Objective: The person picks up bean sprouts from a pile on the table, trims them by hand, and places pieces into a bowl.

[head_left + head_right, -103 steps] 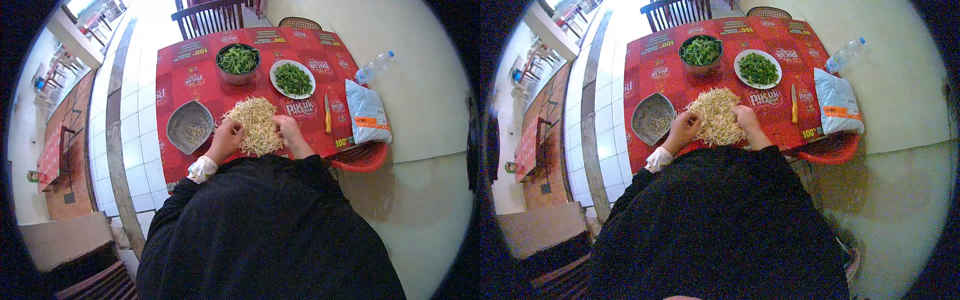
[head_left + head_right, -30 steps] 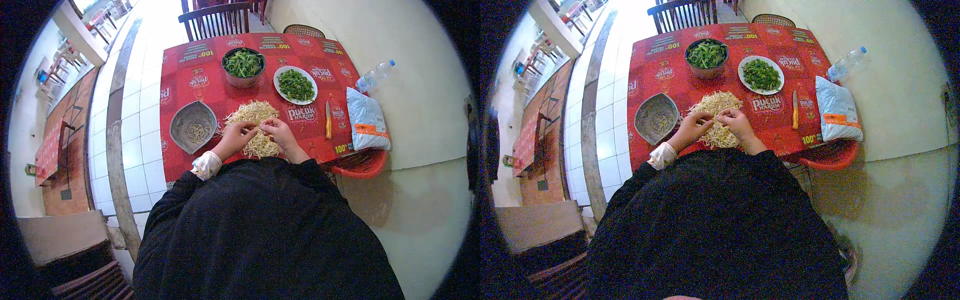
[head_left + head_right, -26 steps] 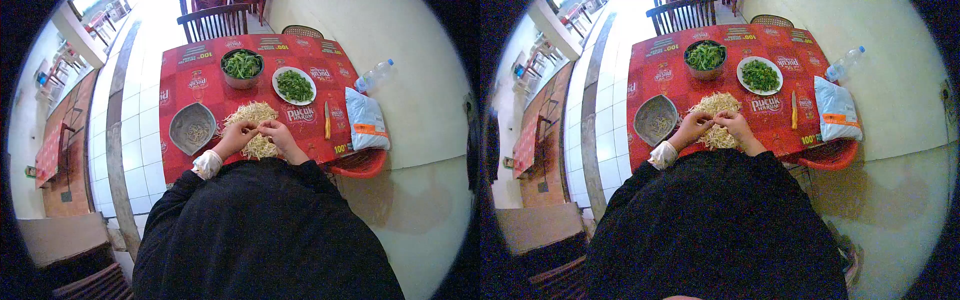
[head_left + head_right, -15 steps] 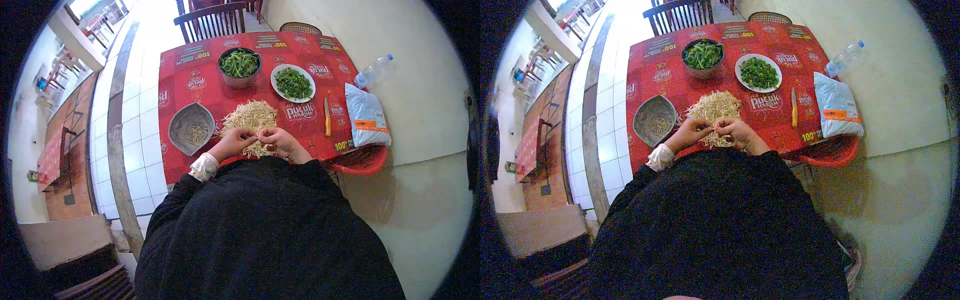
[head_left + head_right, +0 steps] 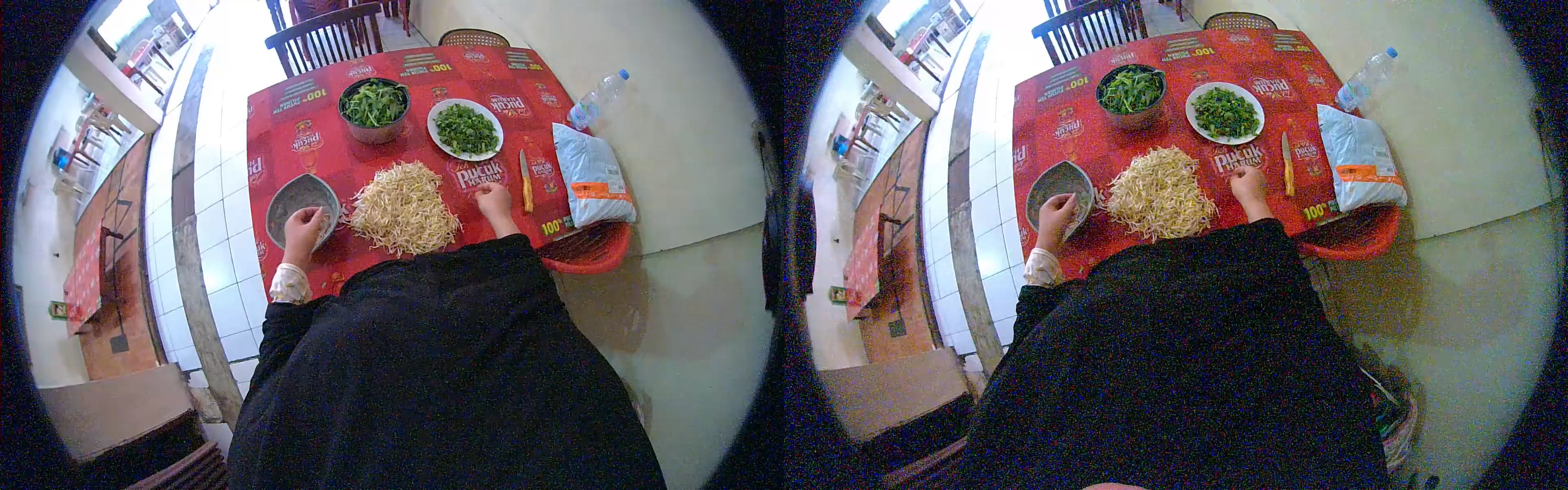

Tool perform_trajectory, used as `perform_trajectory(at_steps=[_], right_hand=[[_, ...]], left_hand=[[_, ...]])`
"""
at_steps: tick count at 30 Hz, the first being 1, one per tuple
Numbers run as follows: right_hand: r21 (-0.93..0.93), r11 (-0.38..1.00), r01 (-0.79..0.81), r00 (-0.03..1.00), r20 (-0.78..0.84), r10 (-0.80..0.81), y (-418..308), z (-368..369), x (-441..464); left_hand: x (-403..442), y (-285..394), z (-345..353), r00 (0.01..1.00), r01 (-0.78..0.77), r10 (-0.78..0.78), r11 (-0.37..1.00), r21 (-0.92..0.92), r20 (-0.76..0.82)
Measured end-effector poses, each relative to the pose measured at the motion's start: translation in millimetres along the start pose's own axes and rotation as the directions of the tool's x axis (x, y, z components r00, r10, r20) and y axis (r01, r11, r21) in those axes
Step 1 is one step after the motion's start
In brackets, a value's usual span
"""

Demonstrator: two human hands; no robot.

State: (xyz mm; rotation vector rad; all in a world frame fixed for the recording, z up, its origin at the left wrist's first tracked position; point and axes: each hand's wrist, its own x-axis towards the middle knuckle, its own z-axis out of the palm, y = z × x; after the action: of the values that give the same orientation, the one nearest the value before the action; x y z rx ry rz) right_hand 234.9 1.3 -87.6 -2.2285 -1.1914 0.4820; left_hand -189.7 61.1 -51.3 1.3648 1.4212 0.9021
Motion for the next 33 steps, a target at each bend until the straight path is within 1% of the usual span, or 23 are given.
perform_trajectory(at_steps=[2,4,6,8,9,11,12,14,15,16,17,20,23,24,25,27,30,32,33], right_hand=[[0.048,0.983,0.179,0.979,-0.106,-0.173,22.4,25.3,4.8],[-0.008,0.988,0.157,0.976,0.156,-0.154,-10.1,15.2,-19.1],[-0.087,0.946,0.312,0.921,0.272,-0.279,-19.7,28.4,-49.2],[-0.231,0.911,0.343,0.906,0.337,-0.256,-51.4,20.5,-88.7],[-0.298,0.884,0.361,0.897,0.369,-0.242,-62.3,17.0,-98.8],[-0.288,0.867,0.407,0.899,0.295,-0.324,-54.6,35.5,-97.6],[-0.283,0.858,0.43,0.895,0.258,-0.363,-47.7,46.4,-96.7],[-0.145,0.918,0.369,0.906,0.276,-0.321,-40.8,61.2,-79.0],[-0.076,0.94,0.331,0.912,0.283,-0.298,-41.1,63.6,-70.8],[-0.012,0.92,0.392,0.906,0.179,-0.384,-41.1,66.2,-66.3],[0.018,0.924,0.382,0.91,0.164,-0.38,-42.2,68.5,-58.5],[0.108,0.93,0.351,0.922,0.131,-0.363,-70.1,61.4,-47.7],[0.138,0.893,0.428,0.888,0.117,-0.444,-93.9,52.8,-39.1],[0.074,0.841,0.536,0.838,0.081,-0.54,-104.3,49.1,-39.8],[0.157,0.872,0.464,0.852,0.192,-0.488,-111.2,47.6,-38.3],[0.291,0.913,0.287,0.822,0.415,-0.391,-121.6,44.2,-34.9],[0.333,0.886,0.322,0.827,0.357,-0.435,-133.2,32.9,-39.8],[0.328,0.909,0.258,0.85,0.37,-0.375,-143.2,18.7,-40.9],[0.323,0.92,0.223,0.862,0.376,-0.341,-147.0,9.9,-41.8]], left_hand=[[6.4,-21.3,-10.8,0.997,0.013,-0.015,0.999,-0.032,-0.079],[9.0,-36.6,-19.7,0.991,0.044,-0.053,0.996,-0.075,-0.125],[4.1,-36.2,-20.8,0.983,0.075,-0.093,0.991,-0.112,-0.156],[-3.4,-23.3,-20.1,0.975,0.106,-0.131,0.984,-0.143,-0.18],[-2.4,-25.7,-19.9,0.979,0.092,-0.114,0.987,-0.136,-0.168],[-1.3,-33.8,-20.3,0.985,0.066,-0.084,0.99,-0.121,-0.148],[-4.3,-30.6,-19.0,0.986,0.069,-0.09,0.987,-0.147,-0.142],[-13.1,-14.9,-11.2,0.987,0.072,-0.098,0.978,-0.198,-0.124],[-16.7,-9.3,-8.9,0.987,0.093,-0.116,0.976,-0.195,-0.11],[-19.3,-3.9,-6.8,0.986,0.111,-0.132,0.975,-0.194,-0.097],[-20.3,-1.3,-6.5,0.985,0.129,-0.148,0.973,-0.193,-0.088],[-14.7,-15.3,-7.9,0.996,0.059,-0.071,0.983,-0.177,-0.062],[-22.6,-1.9,-8.6,0.995,0.066,-0.08,0.974,-0.216,-0.057],[-23.0,-1.0,-8.2,0.995,0.072,-0.084,0.976,-0.207,-0.052],[-22.6,0.1,-8.2,0.995,0.076,-0.087,0.978,-0.197,-0.046],[-20.5,1.3,-7.2,0.996,0.074,-0.082,0.983,-0.167,-0.039],[-16.1,-4.2,-3.2,0.998,0.044,-0.049,0.993,-0.11,-0.046],[-14.0,-9.8,-1.6,0.998,0.007,-0.011,0.998,-0.069,-0.059],[-13.7,-10.3,-1.3,0.998,0.01,-0.015,0.997,-0.078,-0.057]])
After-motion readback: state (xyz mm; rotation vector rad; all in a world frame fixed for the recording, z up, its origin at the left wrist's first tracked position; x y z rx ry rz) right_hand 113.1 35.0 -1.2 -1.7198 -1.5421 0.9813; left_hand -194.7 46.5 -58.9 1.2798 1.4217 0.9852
